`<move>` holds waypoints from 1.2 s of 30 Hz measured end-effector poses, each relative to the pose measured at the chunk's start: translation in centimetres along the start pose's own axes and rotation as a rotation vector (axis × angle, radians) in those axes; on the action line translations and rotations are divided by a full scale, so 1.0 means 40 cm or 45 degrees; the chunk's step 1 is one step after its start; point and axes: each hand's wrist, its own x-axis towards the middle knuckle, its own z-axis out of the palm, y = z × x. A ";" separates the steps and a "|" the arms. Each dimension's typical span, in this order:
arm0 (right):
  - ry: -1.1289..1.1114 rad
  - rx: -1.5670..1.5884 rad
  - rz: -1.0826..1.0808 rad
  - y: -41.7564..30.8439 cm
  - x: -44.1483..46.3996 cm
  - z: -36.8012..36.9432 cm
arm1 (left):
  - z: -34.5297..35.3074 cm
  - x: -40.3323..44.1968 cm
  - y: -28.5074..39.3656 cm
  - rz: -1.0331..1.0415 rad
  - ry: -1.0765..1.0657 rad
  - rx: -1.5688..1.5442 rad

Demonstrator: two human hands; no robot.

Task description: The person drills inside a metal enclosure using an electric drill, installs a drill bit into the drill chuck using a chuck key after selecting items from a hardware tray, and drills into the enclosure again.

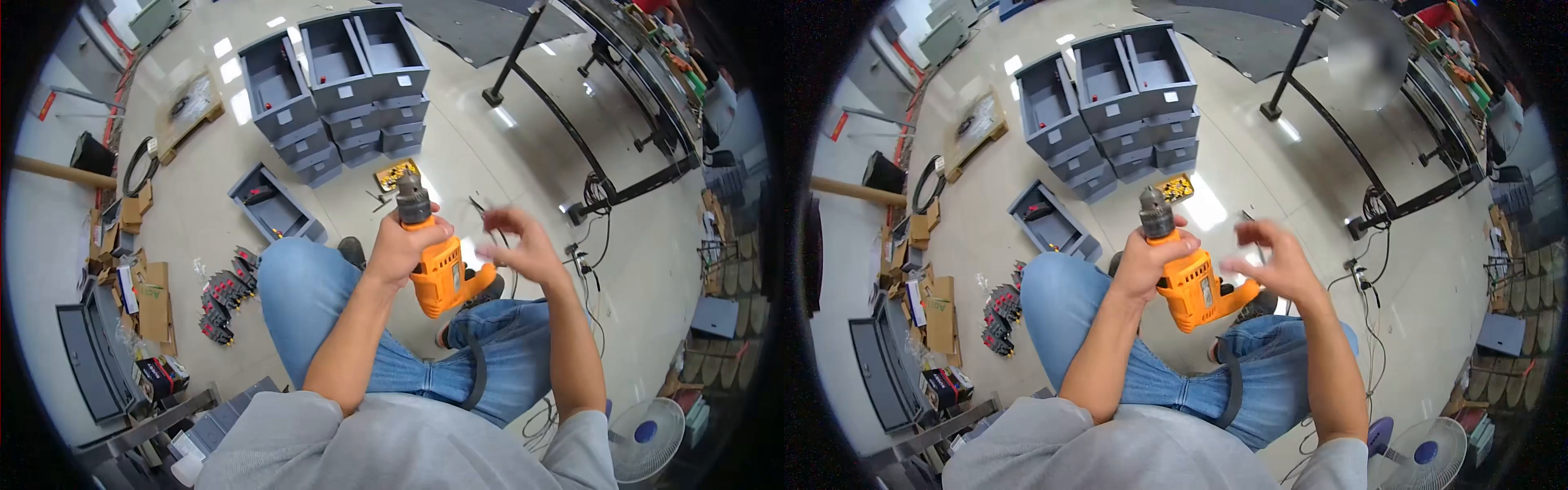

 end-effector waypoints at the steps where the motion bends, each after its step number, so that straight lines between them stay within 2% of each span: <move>1: 0.093 -0.014 -0.022 -0.025 0.020 0.008 | 0.010 0.002 -0.017 -0.007 -0.035 0.046; 3: 0.267 -0.039 -0.074 -0.087 0.054 0.035 | 0.020 0.005 -0.047 -0.014 -0.095 0.142; 6: 0.237 -0.190 -0.341 -0.089 0.081 0.093 | 0.026 0.005 -0.069 -0.064 -0.146 0.135; 9: 0.290 -0.142 -0.110 0.001 0.112 0.075 | 0.016 0.006 -0.067 -0.169 -0.102 0.055; 10: 0.350 -0.467 -0.173 0.005 0.104 0.043 | 0.011 0.007 -0.059 -0.187 -0.085 0.050; 13: 0.300 0.236 -0.083 0.013 0.112 0.021 | 0.014 0.018 -0.054 -0.137 -0.108 0.111; 14: 0.259 0.357 -0.092 0.012 0.115 0.022 | 0.017 0.017 -0.053 -0.126 -0.128 0.135; 18: 0.109 0.648 -0.140 -0.032 0.111 0.035 | 0.017 0.018 -0.064 -0.155 -0.146 0.195; 21: 0.178 0.845 -0.051 -0.056 0.104 0.058 | 0.015 0.020 -0.073 -0.162 -0.145 0.228; 25: 0.000 1.059 0.115 -0.053 0.130 0.076 | 0.022 0.022 -0.077 -0.181 -0.151 0.268; 26: 0.038 1.141 0.144 -0.067 0.127 0.082 | 0.021 0.024 -0.079 -0.182 -0.160 0.280; 36: 0.045 1.075 0.158 -0.042 0.155 0.096 | 0.017 0.029 -0.097 -0.247 -0.211 0.303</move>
